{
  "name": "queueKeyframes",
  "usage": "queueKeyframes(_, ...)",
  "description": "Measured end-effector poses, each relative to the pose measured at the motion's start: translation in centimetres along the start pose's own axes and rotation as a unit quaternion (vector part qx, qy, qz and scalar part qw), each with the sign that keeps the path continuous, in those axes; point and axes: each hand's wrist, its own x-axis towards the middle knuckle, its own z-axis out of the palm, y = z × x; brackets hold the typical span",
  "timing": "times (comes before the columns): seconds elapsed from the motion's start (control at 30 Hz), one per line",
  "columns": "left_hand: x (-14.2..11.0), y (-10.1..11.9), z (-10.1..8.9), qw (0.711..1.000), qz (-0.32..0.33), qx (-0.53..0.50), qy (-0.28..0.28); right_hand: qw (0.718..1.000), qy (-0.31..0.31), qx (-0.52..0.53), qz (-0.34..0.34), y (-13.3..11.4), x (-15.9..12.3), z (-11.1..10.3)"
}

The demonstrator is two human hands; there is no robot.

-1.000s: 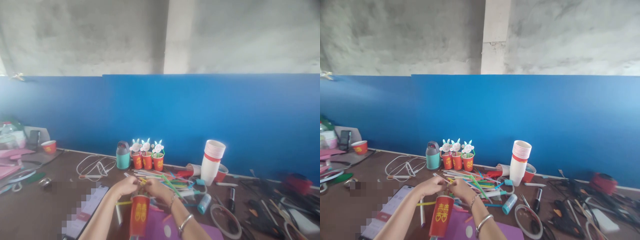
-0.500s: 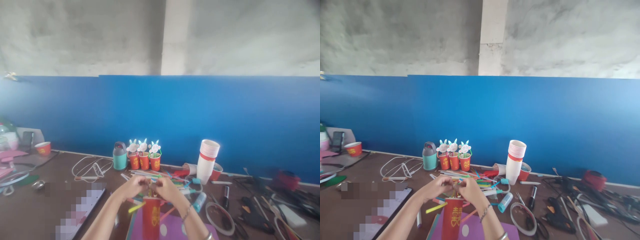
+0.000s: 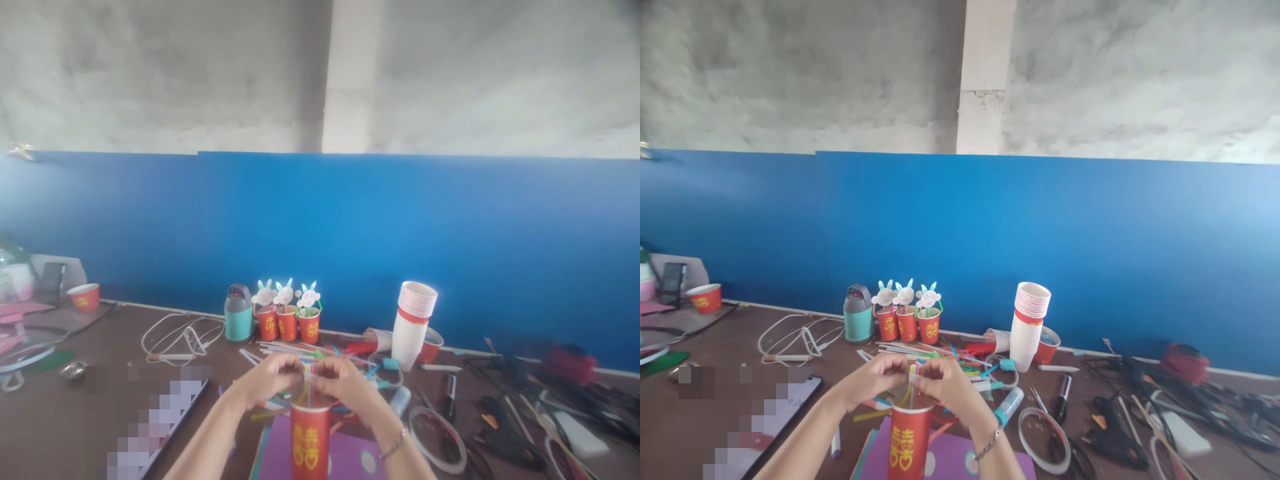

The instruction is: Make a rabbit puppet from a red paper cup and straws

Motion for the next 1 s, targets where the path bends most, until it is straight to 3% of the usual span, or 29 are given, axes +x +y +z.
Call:
queueKeyframes(0.13, 0.4, -0.2, 0.5, 0.980, 0.004, 0.126, 0.152, 0.998, 0.055, -0.036, -0.016, -0.9, -0.4, -0.1)
queueKeyframes(0.2, 0.4, 0.1, 0.8, 0.968, 0.024, 0.158, 0.194, 0.995, 0.074, -0.063, -0.015, -1.6, -0.7, -0.2)
queueKeyframes(0.3, 0.2, 1.0, 1.3, 0.978, 0.050, 0.139, 0.145, 0.996, 0.067, -0.060, -0.013, -2.3, -1.0, -0.4)
queueKeyframes(0.47, -0.2, 2.2, 2.0, 0.991, 0.026, 0.094, 0.088, 0.999, 0.008, -0.048, 0.018, -2.5, -1.6, -1.1)
queueKeyframes(0.6, -0.6, 2.7, 2.2, 0.997, 0.025, 0.060, 0.050, 0.997, -0.033, -0.064, 0.005, -2.6, -2.1, -2.0)
queueKeyframes(0.8, -1.3, 3.8, 2.6, 0.998, 0.018, -0.058, -0.019, 0.992, -0.096, 0.061, 0.045, -2.0, -2.3, -2.8)
queueKeyframes(0.87, -1.4, 3.9, 2.7, 0.996, 0.003, -0.080, -0.030, 0.986, -0.107, 0.115, 0.055, -1.5, -2.2, -2.5)
queueKeyframes(1.0, -1.6, 3.9, 3.0, 0.991, 0.004, -0.110, -0.081, 0.959, -0.185, 0.211, 0.042, -0.3, -1.9, -1.3)
